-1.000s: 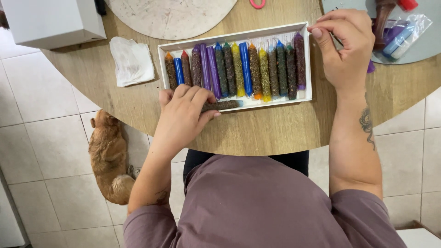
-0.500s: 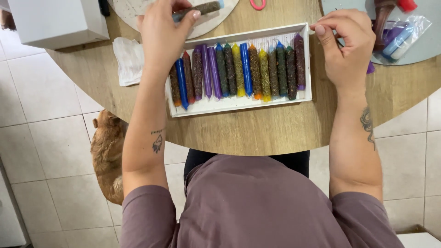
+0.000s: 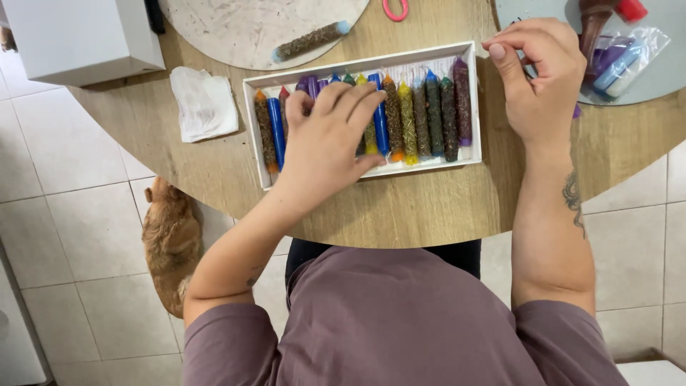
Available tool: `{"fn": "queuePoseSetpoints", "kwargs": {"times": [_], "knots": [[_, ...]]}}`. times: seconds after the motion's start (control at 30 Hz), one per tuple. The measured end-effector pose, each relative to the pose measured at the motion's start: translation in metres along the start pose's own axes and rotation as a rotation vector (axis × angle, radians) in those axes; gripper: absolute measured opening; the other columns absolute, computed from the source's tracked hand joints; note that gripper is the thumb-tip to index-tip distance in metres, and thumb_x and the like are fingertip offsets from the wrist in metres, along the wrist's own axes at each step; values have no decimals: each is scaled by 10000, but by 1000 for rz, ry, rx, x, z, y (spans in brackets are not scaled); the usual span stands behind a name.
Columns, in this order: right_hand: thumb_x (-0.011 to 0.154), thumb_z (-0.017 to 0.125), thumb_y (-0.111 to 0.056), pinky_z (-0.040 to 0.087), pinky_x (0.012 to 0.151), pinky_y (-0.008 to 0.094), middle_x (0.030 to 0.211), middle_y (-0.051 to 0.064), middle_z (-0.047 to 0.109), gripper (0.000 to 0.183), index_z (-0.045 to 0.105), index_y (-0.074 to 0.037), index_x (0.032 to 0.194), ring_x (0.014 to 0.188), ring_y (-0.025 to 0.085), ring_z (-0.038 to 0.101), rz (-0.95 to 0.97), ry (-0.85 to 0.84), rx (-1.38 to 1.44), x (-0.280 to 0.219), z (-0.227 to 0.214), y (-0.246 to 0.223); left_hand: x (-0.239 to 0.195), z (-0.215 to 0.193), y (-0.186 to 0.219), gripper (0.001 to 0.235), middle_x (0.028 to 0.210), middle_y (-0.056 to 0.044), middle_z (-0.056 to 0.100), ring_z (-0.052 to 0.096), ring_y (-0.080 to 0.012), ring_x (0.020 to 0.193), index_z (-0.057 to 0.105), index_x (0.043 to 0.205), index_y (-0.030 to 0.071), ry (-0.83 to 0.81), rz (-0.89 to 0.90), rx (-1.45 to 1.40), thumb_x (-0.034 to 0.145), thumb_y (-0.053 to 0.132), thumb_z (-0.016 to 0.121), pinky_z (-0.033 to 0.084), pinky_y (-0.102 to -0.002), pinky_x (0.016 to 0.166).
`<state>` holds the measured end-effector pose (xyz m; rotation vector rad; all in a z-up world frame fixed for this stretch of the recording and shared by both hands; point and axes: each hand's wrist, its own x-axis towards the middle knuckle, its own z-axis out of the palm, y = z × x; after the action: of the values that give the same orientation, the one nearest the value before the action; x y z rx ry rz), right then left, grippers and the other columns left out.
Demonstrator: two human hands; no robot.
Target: The person packs various items, including small bags of herbs, a pink pouch, a small bottle, and a pair of scissors, into a cardboard box. They then close the box and arrange a tray of colorful candles on the table.
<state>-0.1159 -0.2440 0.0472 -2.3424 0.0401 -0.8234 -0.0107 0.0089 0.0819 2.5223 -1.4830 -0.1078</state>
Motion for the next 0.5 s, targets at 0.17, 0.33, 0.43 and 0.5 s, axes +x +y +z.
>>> {"fn": "queuePoseSetpoints", "kwargs": {"times": [0.17,0.33,0.43,0.5], "knots": [[1096,623,-77,430,732,341,971,167,630,202,703,73,986,991,290,562,5,3,13,0,0,0,0,23,7,875,1422,-23,424,353,-197,1290,377,1397,152,9,22,209,724,611,694,279,-471,920],[1094,622,-101,430,749,344,982,153,635,202,704,55,994,1003,281,559,20,-10,-7,-1,0,-1,-2,21,6,870,1409,-45,443,351,-215,1302,382,1396,144,22,39,172,728,597,709,268,-478,942],[1093,630,-101,426,738,344,988,155,634,198,703,55,996,1004,282,559,20,-27,-5,-1,0,0,-3,20,5,855,1414,-41,441,341,-221,1309,373,1403,148,13,39,148,752,601,694,261,-482,953],[1092,635,-105,425,733,344,991,153,632,197,701,52,994,1009,282,558,25,-36,-2,0,-1,-2,-6,16,6,833,1419,-40,437,335,-219,1314,371,1404,152,3,38,140,770,594,680,257,-485,960]]}}
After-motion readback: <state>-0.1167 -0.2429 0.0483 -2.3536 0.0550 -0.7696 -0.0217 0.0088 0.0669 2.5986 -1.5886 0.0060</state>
